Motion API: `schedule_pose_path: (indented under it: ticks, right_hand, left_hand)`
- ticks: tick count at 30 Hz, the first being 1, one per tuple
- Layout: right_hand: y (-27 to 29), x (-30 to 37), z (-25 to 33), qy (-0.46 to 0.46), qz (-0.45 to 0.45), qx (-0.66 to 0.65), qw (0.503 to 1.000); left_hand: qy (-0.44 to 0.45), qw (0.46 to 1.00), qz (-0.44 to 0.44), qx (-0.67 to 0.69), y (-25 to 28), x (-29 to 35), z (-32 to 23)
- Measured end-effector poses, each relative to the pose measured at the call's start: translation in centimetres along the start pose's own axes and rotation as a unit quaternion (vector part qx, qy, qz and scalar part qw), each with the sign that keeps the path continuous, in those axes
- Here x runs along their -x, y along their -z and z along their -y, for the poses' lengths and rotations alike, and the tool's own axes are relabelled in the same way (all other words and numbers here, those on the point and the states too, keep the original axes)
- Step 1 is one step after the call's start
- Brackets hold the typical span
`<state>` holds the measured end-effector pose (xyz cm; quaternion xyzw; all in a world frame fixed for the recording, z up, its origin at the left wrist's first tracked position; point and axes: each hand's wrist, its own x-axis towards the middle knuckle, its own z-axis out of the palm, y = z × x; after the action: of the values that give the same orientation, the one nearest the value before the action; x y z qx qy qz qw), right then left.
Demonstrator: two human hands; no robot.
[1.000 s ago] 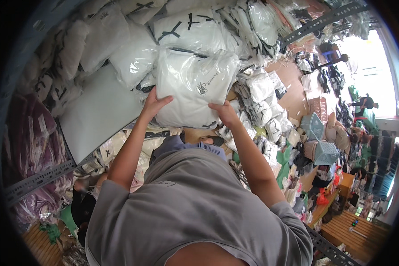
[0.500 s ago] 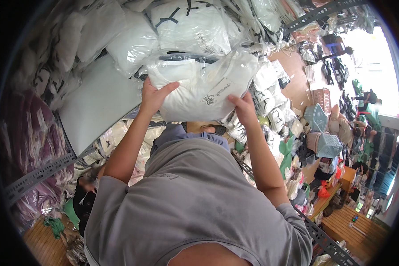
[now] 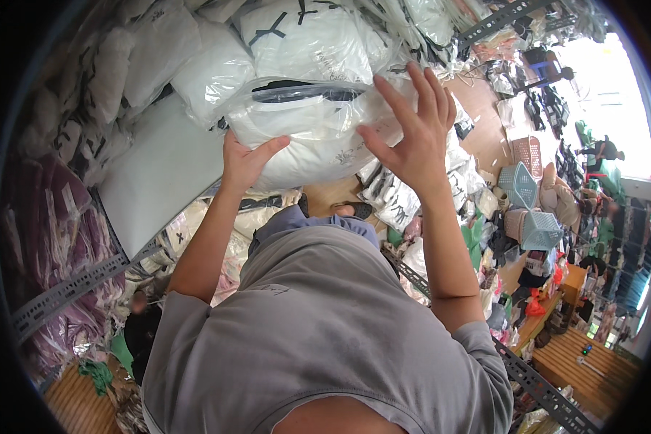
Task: The person sits on the floor in a cluttered room and repeatedly places folded white garments into clear plastic bags, seals them, and stacks the packages on the floor.
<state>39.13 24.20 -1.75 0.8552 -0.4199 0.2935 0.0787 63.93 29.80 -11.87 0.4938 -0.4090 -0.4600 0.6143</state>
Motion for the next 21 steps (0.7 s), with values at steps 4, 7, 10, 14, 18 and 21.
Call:
schedule_pose_path:
  ticks: [4, 7, 10, 14, 18, 21]
  right_hand:
    - [0.0, -0.2, 0.1, 0.027, 0.055, -0.033, 0.998]
    - [0.0, -0.4, -0.1, 0.032, 0.07, -0.065, 0.995]
    - [-0.5, -0.2, -0.1, 0.042, 0.06, -0.069, 0.995]
    - [-0.7, -0.1, -0.4, 0.046, 0.045, -0.071, 0.995]
    - [-0.1, 0.0, -0.6, 0.022, 0.028, -0.105, 0.994]
    - [1.1, -0.3, -0.8, -0.012, 0.051, -0.143, 0.988]
  left_hand:
    - [0.003, 1.0, 0.026, -0.009, 0.0, 0.3, -0.7]
    - [0.018, 1.0, 0.024, -0.005, -0.4, 0.5, -1.5]
    - [0.026, 0.999, 0.013, 0.015, -0.8, 0.3, -1.4]
    - [0.04, 0.998, 0.012, 0.04, -1.3, 0.0, -1.4]
    - [0.041, 0.998, 0.026, 0.034, -1.6, -0.4, -1.6]
    - [0.048, 0.998, 0.029, 0.006, -2.0, -0.5, -2.2]
